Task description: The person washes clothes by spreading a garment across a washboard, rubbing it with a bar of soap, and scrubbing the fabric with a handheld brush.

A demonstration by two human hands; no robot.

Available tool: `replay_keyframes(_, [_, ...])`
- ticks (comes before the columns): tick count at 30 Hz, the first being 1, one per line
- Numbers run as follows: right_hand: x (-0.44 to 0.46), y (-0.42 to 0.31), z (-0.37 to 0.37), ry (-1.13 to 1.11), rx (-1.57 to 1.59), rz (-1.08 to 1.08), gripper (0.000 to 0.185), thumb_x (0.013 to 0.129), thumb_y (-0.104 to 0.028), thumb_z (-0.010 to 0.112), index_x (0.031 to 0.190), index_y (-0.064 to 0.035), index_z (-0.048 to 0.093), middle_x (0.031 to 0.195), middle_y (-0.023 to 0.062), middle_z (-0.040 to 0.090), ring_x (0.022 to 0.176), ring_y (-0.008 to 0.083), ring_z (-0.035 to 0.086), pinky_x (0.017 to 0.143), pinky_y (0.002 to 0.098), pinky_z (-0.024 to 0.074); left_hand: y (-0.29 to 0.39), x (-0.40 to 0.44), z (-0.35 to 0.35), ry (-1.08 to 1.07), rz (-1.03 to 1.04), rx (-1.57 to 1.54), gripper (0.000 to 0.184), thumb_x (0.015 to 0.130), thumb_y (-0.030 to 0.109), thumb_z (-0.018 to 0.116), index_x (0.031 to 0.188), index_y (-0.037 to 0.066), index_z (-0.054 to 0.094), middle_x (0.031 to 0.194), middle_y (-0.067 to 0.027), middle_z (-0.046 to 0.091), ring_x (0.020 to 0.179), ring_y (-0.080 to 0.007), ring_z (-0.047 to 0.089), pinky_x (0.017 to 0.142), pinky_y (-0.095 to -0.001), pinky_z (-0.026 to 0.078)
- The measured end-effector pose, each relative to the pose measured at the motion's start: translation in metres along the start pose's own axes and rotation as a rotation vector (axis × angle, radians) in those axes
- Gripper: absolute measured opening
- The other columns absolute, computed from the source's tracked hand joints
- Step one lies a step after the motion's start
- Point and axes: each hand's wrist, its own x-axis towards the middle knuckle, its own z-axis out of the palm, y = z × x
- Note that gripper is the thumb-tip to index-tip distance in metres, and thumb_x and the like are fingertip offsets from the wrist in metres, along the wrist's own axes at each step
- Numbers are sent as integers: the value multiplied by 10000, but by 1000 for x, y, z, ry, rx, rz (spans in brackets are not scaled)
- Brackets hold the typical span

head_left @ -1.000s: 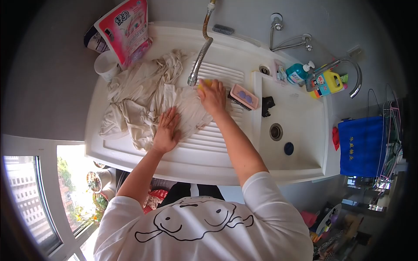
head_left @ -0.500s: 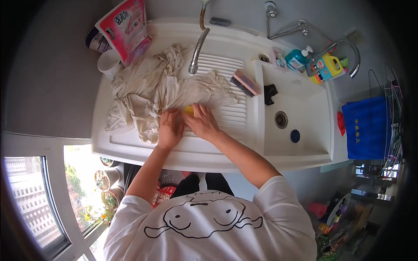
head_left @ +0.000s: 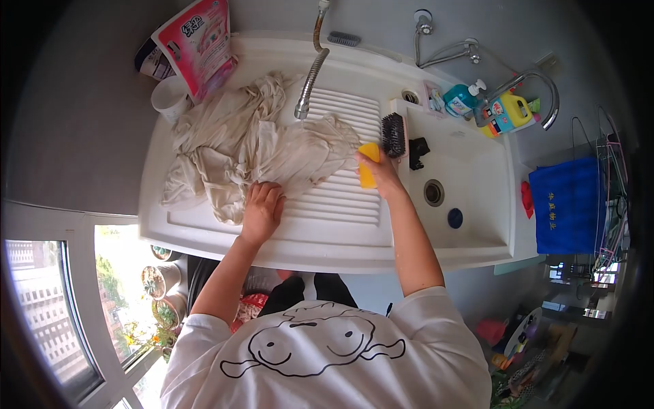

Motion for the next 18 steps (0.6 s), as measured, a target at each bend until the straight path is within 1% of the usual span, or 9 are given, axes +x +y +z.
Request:
replay_keyframes(1, [0, 4, 7, 11, -293, -66, 385, 737, -182, 638, 1051, -37, 468, 814, 59, 543, 616, 128, 534, 521, 263, 454, 1, 1, 0, -1, -5, 5, 157, 719, 52, 547, 867, 21, 505, 899, -124, 521, 863, -318, 477, 785, -410, 379])
replay_keyframes(2, [4, 2, 11, -27, -282, -35, 476, 690, -101, 659, 1093, -19, 419, 797, 70, 541, 592, 138, 548, 496, 253, 451, 3, 3, 1, -22, -89, -78, 150, 733, 51, 535, 871, 14, 488, 865, -124, 527, 834, -317, 489, 746, -405, 395])
replay_keyframes(7, [70, -49, 23, 296, -387, -327, 479, 751, -195, 612, 1132, -4, 391, 832, 120, 539, 691, 206, 588, 547, 312, 476, -7, 36, 12, 88, -452, -340, 109, 765, 76, 519, 851, 16, 490, 791, -129, 529, 749, -327, 513, 641, -398, 428])
replay_keyframes(9, [80, -57, 43, 534, -1118, -530, 492, 773, -341, 573, 1100, -7, 420, 916, 165, 512, 799, 284, 571, 634, 373, 477, -17, 47, 25, 46, -341, -97, 95, 762, 104, 531, 823, 32, 519, 784, -119, 523, 739, -319, 519, 632, -405, 432])
replay_keyframes(11, [72, -50, 73, 489, -1250, -520, 437, 795, -427, 493, 984, -33, 482, 939, 172, 474, 807, 319, 529, 660, 433, 431, -20, 45, 31, 23, -368, -34, 85, 755, 126, 548, 795, 51, 549, 781, -109, 521, 747, -306, 525, 639, -397, 433])
replay_keyframes(12, [58, -38, 92, 383, -1318, -607, 470, 806, -422, 472, 1081, -41, 467, 957, 171, 466, 837, 324, 517, 688, 412, 431, -21, 42, 33, 64, -347, -42, 89, 753, 132, 553, 789, 51, 553, 781, -104, 521, 750, -301, 527, 641, -395, 434])
replay_keyframes(14, [30, 17, 124, 80, -1272, -1030, 396, 776, -351, 535, 1062, -81, 492, 946, 143, 451, 920, 304, 453, 810, 426, 364, -27, 35, 36, 137, -301, -97, 71, 738, 116, 567, 771, 53, 563, 773, -100, 521, 715, -292, 532, 612, -378, 435])
replay_keyframes(17, [34, 25, 109, -217, -1300, -1110, 330, 744, -260, 587, 1045, -144, 516, 949, 132, 443, 932, 291, 427, 795, 411, 363, -40, 30, 28, 115, -315, -217, 59, 723, 48, 573, 776, 32, 551, 729, -109, 506, 628, -269, 521, 553, -345, 427])
replay_keyframes(18, [53, 16, 96, -101, -1327, -1080, 318, 749, -262, 579, 1043, -157, 521, 951, 127, 445, 924, 289, 423, 782, 410, 363, -44, 31, 30, 149, -305, -209, 35, 718, 26, 565, 749, 26, 549, 700, -111, 497, 601, -253, 515, 536, -320, 419])
